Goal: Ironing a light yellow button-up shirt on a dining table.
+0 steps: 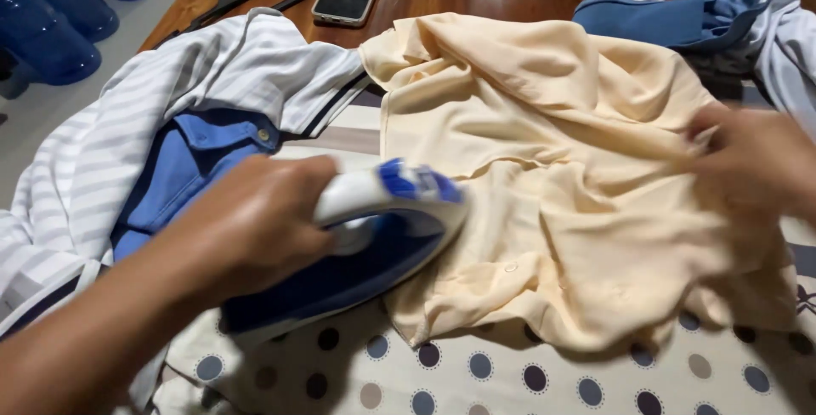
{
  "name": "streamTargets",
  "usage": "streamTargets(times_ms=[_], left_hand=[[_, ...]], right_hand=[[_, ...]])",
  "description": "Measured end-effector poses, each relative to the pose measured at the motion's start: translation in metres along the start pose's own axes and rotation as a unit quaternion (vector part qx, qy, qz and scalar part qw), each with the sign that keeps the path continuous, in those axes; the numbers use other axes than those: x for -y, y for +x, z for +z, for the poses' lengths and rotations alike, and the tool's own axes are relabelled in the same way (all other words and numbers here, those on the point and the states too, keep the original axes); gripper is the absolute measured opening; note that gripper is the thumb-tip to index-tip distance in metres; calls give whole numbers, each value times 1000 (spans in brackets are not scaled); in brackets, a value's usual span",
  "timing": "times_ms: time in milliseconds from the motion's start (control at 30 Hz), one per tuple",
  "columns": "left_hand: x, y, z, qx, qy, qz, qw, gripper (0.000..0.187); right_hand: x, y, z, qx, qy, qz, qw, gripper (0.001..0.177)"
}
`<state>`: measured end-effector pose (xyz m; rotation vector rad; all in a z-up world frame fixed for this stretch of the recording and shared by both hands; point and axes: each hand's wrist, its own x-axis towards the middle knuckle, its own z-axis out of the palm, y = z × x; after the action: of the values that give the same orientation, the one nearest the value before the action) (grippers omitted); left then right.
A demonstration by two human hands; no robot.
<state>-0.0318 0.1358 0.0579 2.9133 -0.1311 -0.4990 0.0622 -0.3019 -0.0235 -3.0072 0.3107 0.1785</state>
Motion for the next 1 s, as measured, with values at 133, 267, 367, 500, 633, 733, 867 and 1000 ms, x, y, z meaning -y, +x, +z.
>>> streamTargets(times_ms=[133, 267, 367, 500, 633, 733, 867, 1000], left_hand=[[-41, 33, 20, -50, -36, 98, 993, 26], [-99, 75, 38, -123, -58, 221, 966, 16], [-129, 83, 38, -111, -80, 243, 960, 20], [-103, 82, 43, -126, -78, 229, 962, 24], [-34, 37, 18, -72, -44, 144, 986, 23], [-6, 20, 11, -66, -7, 92, 994, 19], [-16, 20, 16, -69, -25, 76, 994, 26], [-64, 48, 26, -95, -7, 111, 989, 29]], right_hand=[[-21, 12, 0, -49, 43, -25, 998, 40], [-38, 33, -7, -133, 104, -63, 984, 33], [-48, 51, -14, -190, 144, -100, 966, 28], [8, 0, -12, 76, 164, -84, 980, 20], [45, -74, 39, 239, 201, -229, 922, 40], [78, -113, 49, 172, 102, -399, 895, 43], [97, -137, 38, 241, 57, -363, 898, 37], [99, -163, 32, 405, 250, -410, 778, 51]])
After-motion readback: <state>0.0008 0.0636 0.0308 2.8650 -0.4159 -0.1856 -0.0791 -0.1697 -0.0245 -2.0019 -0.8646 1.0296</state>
